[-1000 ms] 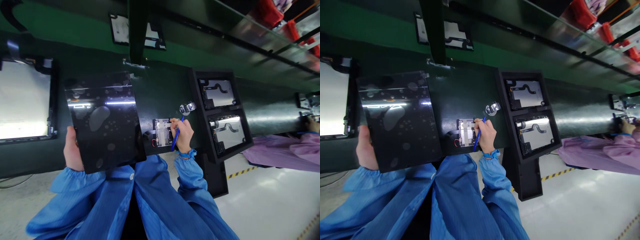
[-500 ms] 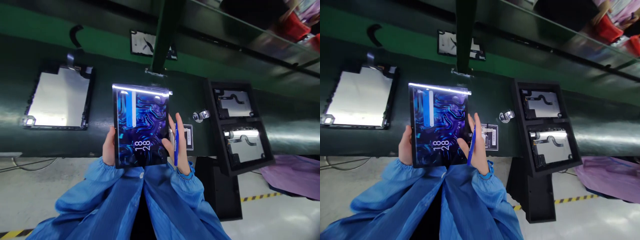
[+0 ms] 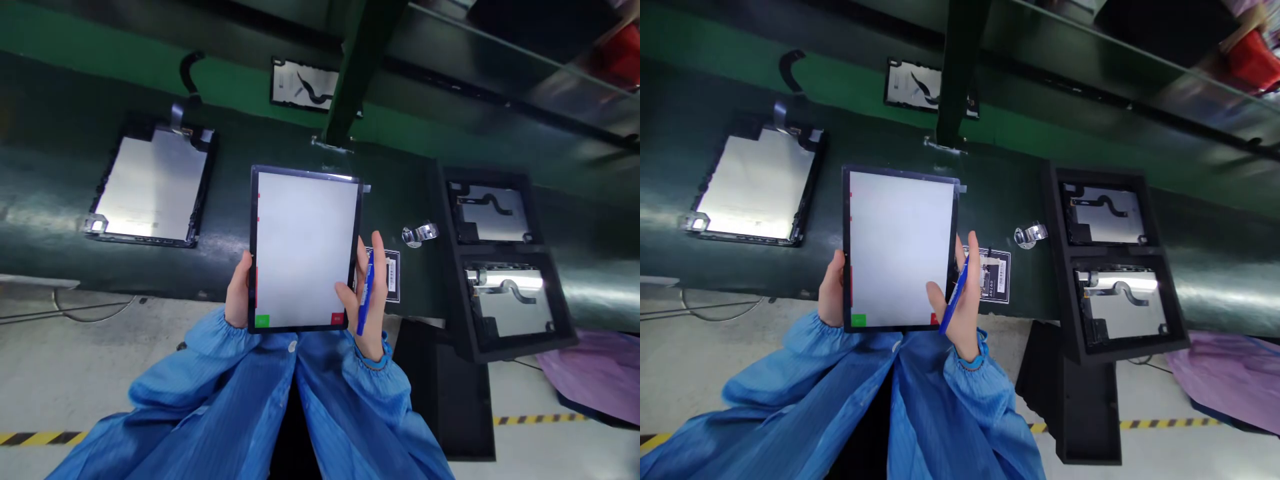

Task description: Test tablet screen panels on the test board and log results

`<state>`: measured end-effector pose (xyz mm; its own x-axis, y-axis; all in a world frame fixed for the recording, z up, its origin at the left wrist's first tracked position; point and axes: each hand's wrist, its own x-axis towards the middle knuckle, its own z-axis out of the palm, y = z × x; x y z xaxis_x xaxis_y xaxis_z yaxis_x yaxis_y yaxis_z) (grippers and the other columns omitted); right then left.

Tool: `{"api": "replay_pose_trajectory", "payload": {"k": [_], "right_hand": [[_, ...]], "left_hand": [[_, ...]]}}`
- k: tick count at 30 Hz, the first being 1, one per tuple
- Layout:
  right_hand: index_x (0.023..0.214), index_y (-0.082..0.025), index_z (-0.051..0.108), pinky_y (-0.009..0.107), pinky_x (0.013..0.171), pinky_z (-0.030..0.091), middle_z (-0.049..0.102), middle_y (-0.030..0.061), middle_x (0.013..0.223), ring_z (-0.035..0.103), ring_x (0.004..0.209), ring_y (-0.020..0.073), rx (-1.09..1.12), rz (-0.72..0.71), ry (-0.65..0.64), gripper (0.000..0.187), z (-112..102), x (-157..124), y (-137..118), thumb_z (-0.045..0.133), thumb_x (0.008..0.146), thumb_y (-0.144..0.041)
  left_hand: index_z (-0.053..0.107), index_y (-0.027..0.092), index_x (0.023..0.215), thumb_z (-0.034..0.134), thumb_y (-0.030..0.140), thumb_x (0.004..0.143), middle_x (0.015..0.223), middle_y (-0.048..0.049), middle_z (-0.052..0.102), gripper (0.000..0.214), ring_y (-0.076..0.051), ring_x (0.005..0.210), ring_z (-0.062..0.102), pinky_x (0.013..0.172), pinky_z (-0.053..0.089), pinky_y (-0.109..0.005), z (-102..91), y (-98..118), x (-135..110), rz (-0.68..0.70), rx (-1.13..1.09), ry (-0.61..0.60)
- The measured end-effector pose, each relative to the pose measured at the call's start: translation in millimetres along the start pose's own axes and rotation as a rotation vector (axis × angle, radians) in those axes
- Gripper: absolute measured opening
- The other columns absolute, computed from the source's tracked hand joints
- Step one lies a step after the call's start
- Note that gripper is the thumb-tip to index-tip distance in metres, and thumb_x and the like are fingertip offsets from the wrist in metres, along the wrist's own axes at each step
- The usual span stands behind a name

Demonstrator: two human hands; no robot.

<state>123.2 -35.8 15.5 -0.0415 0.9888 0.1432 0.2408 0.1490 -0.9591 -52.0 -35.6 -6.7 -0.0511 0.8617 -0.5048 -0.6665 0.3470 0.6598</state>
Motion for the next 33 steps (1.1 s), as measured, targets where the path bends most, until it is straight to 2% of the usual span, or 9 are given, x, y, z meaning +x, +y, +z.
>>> {"api": "replay_pose_trajectory", "payload": {"k": [5, 8, 11, 13, 17, 22, 25, 28, 33], "right_hand": [[0.158, -0.030, 0.012, 0.054, 0.122, 0.030, 0.032, 0.0073, 0.161, 0.031, 0.149, 0.0281, -0.031, -0.006, -0.004, 0.078, -7, -3, 1, 0.058, 0.095, -0.039], [0.153, -0.027, 0.025, 0.054, 0.116, 0.039, 0.045, 0.0098, 0.153, 0.046, 0.140, 0.0299, -0.053, -0.075, 0.089, 0.066, -19, 12, -1, 0.054, 0.096, -0.044], [0.138, -0.026, 0.049, 0.047, 0.101, 0.050, 0.064, 0.0091, 0.131, 0.064, 0.117, 0.0276, -0.213, -0.127, 0.200, 0.043, -40, 41, -11, 0.050, 0.099, -0.044], [0.120, -0.024, 0.061, 0.037, 0.085, 0.053, 0.071, 0.0056, 0.107, 0.068, 0.096, 0.0227, -0.406, -0.150, 0.194, 0.030, -53, 62, -20, 0.052, 0.099, -0.043], [0.077, -0.020, 0.061, 0.028, 0.056, 0.038, 0.053, -0.0017, 0.062, 0.051, 0.056, 0.0128, -0.767, -0.249, 0.122, 0.031, -64, 80, -36, 0.052, 0.099, -0.040], [0.072, -0.022, 0.058, 0.028, 0.055, 0.042, 0.058, 0.0002, 0.066, 0.053, 0.060, 0.0145, -0.832, -0.753, -0.041, 0.021, -63, 48, -53, 0.059, 0.093, -0.024], [0.077, -0.024, 0.062, 0.029, 0.055, 0.049, 0.066, 0.0003, 0.070, 0.059, 0.062, 0.0157, -0.807, -0.912, -0.057, 0.010, -71, 24, -62, 0.066, 0.087, -0.023], [0.072, -0.025, 0.062, 0.030, 0.056, 0.054, 0.074, 0.0038, 0.082, 0.066, 0.067, 0.0182, -0.848, -0.910, 0.021, 0.019, -79, 10, -67, 0.061, 0.090, -0.027], [0.067, -0.026, 0.061, 0.031, 0.056, 0.057, 0.076, 0.0038, 0.093, 0.070, 0.068, 0.0188, -0.768, -0.753, 0.060, 0.024, -84, -1, -66, 0.057, 0.090, -0.023]], "left_hand": [[0.071, 0.022, 0.110, 0.049, 0.065, 0.090, 0.114, -0.0063, 0.074, 0.052, -0.036, 0.121, 0.062, 0.098, 0.056, -0.052, -3.8, 1, -2, 0.008, 0.017, -0.041], [0.069, 0.024, 0.114, 0.046, 0.067, 0.091, 0.121, -0.0047, 0.072, 0.054, -0.036, 0.123, 0.061, 0.098, 0.055, -0.053, -5.0, 2, -4, 0.010, 0.048, -0.081], [0.070, 0.025, 0.109, 0.047, 0.068, 0.089, 0.114, -0.0042, 0.074, 0.053, -0.037, 0.122, 0.061, 0.096, 0.056, -0.054, -6.7, 0, -7, 0.013, 0.100, -0.079], [0.071, 0.025, 0.104, 0.049, 0.069, 0.087, 0.106, -0.0041, 0.076, 0.052, -0.038, 0.119, 0.063, 0.094, 0.057, -0.055, -8.3, -1, -9, 0.004, 0.121, -0.071], [0.071, 0.024, 0.103, 0.053, 0.071, 0.083, 0.107, -0.0054, 0.076, 0.054, -0.037, 0.115, 0.065, 0.094, 0.058, -0.052, -11.2, -3, -13, -0.102, 0.085, -0.103], [0.072, 0.022, 0.101, 0.060, 0.069, 0.079, 0.106, -0.0062, 0.077, 0.053, -0.035, 0.108, 0.069, 0.093, 0.059, -0.048, -10.8, -2, -14, -0.162, 0.016, -0.111], [0.073, 0.023, 0.097, 0.062, 0.070, 0.077, 0.102, -0.0052, 0.077, 0.052, -0.035, 0.106, 0.070, 0.091, 0.059, -0.047, -11.5, -1, -14, -0.154, -0.013, -0.100], [0.074, 0.023, 0.091, 0.066, 0.069, 0.073, 0.093, -0.0043, 0.078, 0.049, -0.034, 0.103, 0.071, 0.085, 0.061, -0.044, -15.5, -2, -13, -0.140, -0.014, -0.072], [0.073, 0.022, 0.090, 0.065, 0.061, 0.080, 0.088, -0.0041, 0.077, 0.041, -0.034, 0.107, 0.069, 0.090, 0.059, -0.045, -24.9, -4, -9, -0.084, -0.004, -0.061]]}}
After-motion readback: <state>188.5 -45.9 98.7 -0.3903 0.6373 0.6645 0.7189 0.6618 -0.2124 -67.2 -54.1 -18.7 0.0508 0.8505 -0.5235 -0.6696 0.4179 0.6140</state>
